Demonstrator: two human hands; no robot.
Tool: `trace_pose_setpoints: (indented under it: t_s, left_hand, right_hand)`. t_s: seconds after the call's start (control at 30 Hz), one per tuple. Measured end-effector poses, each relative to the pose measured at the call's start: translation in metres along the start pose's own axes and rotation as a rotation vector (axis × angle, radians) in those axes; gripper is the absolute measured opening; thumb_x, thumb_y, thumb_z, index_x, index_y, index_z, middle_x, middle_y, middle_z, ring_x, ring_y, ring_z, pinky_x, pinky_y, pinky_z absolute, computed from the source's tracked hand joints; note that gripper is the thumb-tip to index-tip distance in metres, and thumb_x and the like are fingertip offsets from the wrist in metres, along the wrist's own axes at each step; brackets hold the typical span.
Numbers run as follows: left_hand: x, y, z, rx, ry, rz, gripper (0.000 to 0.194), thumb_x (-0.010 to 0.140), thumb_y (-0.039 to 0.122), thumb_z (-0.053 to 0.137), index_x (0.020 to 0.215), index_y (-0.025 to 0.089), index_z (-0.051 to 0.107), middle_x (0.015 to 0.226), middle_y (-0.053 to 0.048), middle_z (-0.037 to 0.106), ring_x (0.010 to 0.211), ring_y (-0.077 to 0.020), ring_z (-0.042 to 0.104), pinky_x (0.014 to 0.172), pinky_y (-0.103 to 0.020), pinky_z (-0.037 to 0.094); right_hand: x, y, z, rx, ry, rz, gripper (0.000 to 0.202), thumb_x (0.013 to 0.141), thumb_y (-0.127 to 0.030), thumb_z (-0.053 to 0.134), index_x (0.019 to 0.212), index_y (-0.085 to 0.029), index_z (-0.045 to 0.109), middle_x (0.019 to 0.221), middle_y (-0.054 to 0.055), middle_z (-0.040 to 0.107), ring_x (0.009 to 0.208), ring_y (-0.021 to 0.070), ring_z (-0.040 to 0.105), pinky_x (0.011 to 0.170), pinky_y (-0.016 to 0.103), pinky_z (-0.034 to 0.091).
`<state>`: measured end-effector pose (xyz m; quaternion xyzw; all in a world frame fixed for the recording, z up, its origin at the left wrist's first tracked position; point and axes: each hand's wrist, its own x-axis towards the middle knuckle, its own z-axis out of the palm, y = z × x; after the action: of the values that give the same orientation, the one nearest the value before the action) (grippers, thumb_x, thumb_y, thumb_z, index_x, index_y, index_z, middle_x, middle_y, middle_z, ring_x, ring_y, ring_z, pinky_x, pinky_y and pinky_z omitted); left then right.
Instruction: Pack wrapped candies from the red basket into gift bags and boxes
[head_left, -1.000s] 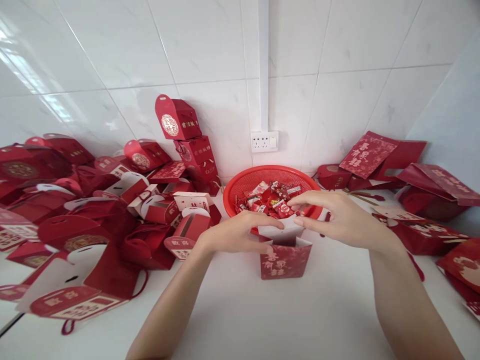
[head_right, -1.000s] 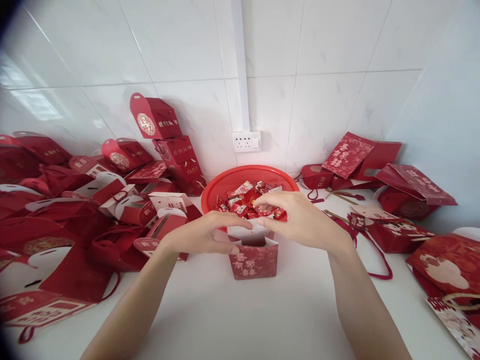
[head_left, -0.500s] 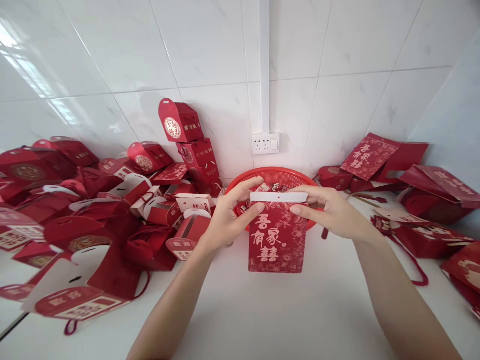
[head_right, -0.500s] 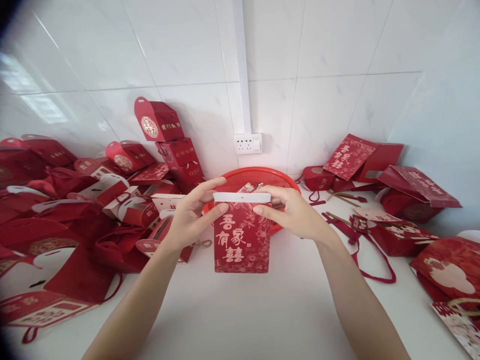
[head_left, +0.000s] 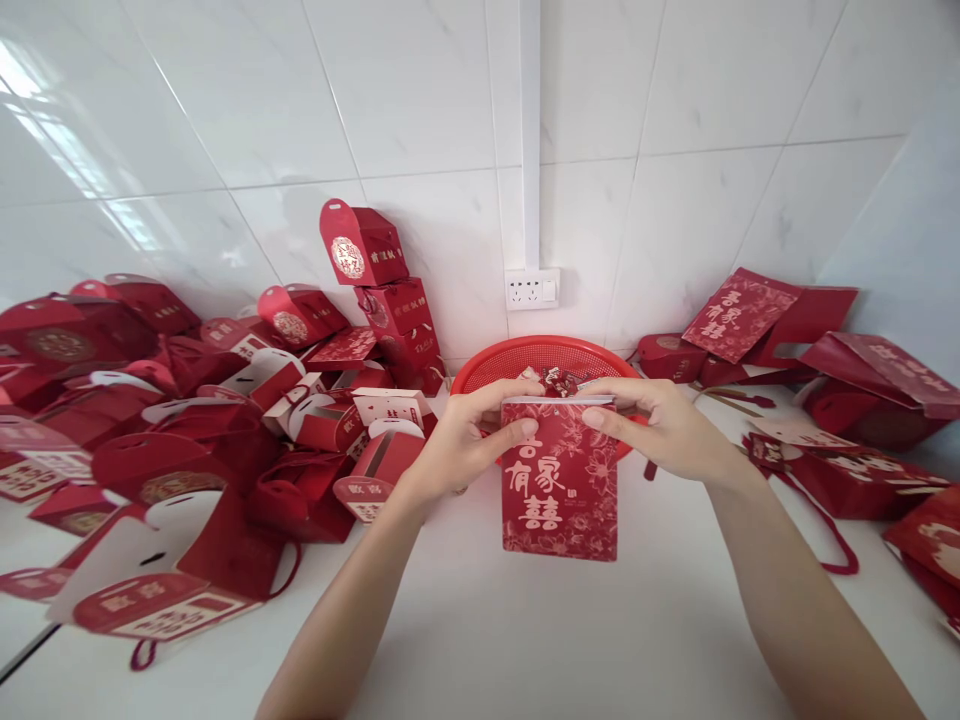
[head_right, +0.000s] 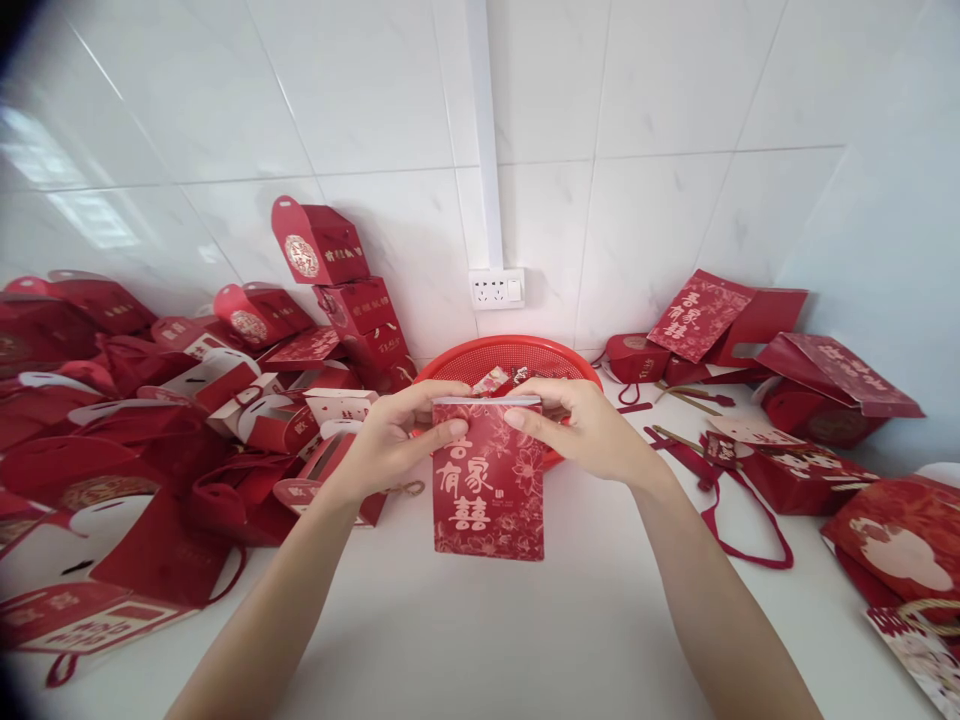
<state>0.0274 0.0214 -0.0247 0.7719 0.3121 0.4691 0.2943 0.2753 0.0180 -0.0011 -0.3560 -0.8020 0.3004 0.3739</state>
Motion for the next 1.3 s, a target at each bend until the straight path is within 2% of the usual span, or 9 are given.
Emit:
trace_pose_setpoints:
  t_s: [0.13,0.33,0.5,0.67,0.77,0.83,1.13,1.23,1.3]
  left_hand:
    - [0.0,0.001,0.0,0.044,0.026,0.047,0.02,0.09,0.033,0.072,0.104,0.019,0.077,0.093,-0.006,0.078,0.071,-0.0142,0.07,0.063,-0.024,0.057]
    - [-0.001,0.006,0.0,0.091,0.034,0.105,0.014,0.089,0.027,0.072,0.098,0.018,0.079,0.093,-0.006,0.08,0.074,-0.0157,0.072,0.068,-0.025,0.058]
    - [-0.003,0.009,-0.006,0.058,-0.021,0.103,0.019,0.088,0.027,0.073,0.103,0.017,0.079,0.093,-0.007,0.08,0.073,-0.0155,0.071,0.064,-0.023,0.056]
    - [-0.002,0.013,-0.011,-0.06,-0.018,-0.048,0.034,0.092,0.035,0.068,0.121,0.018,0.072,0.091,-0.005,0.077,0.071,-0.0146,0.067,0.063,-0.023,0.054]
    - [-0.001,0.015,-0.013,-0.026,-0.09,-0.088,0.024,0.094,0.036,0.066,0.097,0.015,0.076,0.082,-0.005,0.074,0.07,-0.0147,0.065,0.062,-0.023,0.052]
    - [0.0,0.017,-0.014,0.014,-0.1,-0.06,0.027,0.096,0.036,0.063,0.084,0.013,0.074,0.078,-0.005,0.072,0.068,-0.014,0.063,0.06,-0.023,0.049]
    - [-0.005,0.03,-0.017,0.239,0.022,0.05,0.029,0.099,0.036,0.058,0.086,0.014,0.071,0.077,-0.003,0.07,0.068,-0.0134,0.061,0.064,-0.023,0.047]
    - [-0.012,0.035,-0.024,0.33,0.146,0.081,0.024,0.098,0.034,0.059,0.088,0.016,0.072,0.076,-0.001,0.07,0.068,-0.0127,0.061,0.064,-0.023,0.048]
    - [-0.02,0.039,-0.034,0.369,0.287,0.082,0.021,0.097,0.034,0.061,0.088,0.018,0.073,0.075,0.0,0.071,0.066,-0.0125,0.061,0.062,-0.023,0.048]
  right_hand:
    - [-0.001,-0.006,-0.001,0.033,0.024,0.042,0.052,0.1,-0.062,0.044,0.096,-0.023,0.077,0.08,0.004,0.07,0.079,0.0221,0.068,0.069,0.033,0.055]
    - [-0.001,-0.006,0.001,0.011,0.051,0.04,0.03,0.093,-0.05,0.064,0.094,-0.022,0.076,0.086,0.004,0.072,0.075,0.0194,0.067,0.071,0.032,0.056]
    - [-0.001,-0.007,0.005,-0.014,0.108,-0.006,0.023,0.092,-0.041,0.065,0.088,-0.021,0.075,0.079,0.003,0.071,0.068,0.0176,0.065,0.063,0.029,0.054]
    - [-0.002,-0.01,0.007,-0.006,0.151,-0.085,0.017,0.093,-0.035,0.064,0.089,-0.022,0.075,0.078,0.001,0.072,0.067,0.0163,0.066,0.063,0.028,0.055]
    - [-0.003,-0.01,0.01,-0.024,0.178,-0.122,0.016,0.094,-0.033,0.064,0.088,-0.023,0.075,0.083,0.001,0.076,0.073,0.0182,0.07,0.066,0.029,0.057]
    - [-0.003,-0.01,0.012,-0.044,0.2,-0.147,0.015,0.094,-0.031,0.064,0.089,-0.024,0.075,0.088,0.001,0.078,0.078,0.0192,0.073,0.068,0.028,0.058]
    - [-0.009,-0.014,0.019,-0.163,0.326,-0.304,0.013,0.096,-0.025,0.063,0.103,-0.026,0.075,0.099,-0.002,0.08,0.089,0.0175,0.076,0.082,0.027,0.061]
    - [-0.012,-0.016,0.014,-0.15,0.37,-0.295,0.019,0.096,-0.031,0.064,0.112,-0.027,0.073,0.103,0.0,0.08,0.092,0.019,0.077,0.082,0.029,0.063]
    - [-0.014,-0.015,0.008,-0.131,0.424,-0.289,0.02,0.096,-0.033,0.065,0.113,-0.027,0.073,0.104,0.001,0.08,0.091,0.0195,0.077,0.08,0.03,0.063]
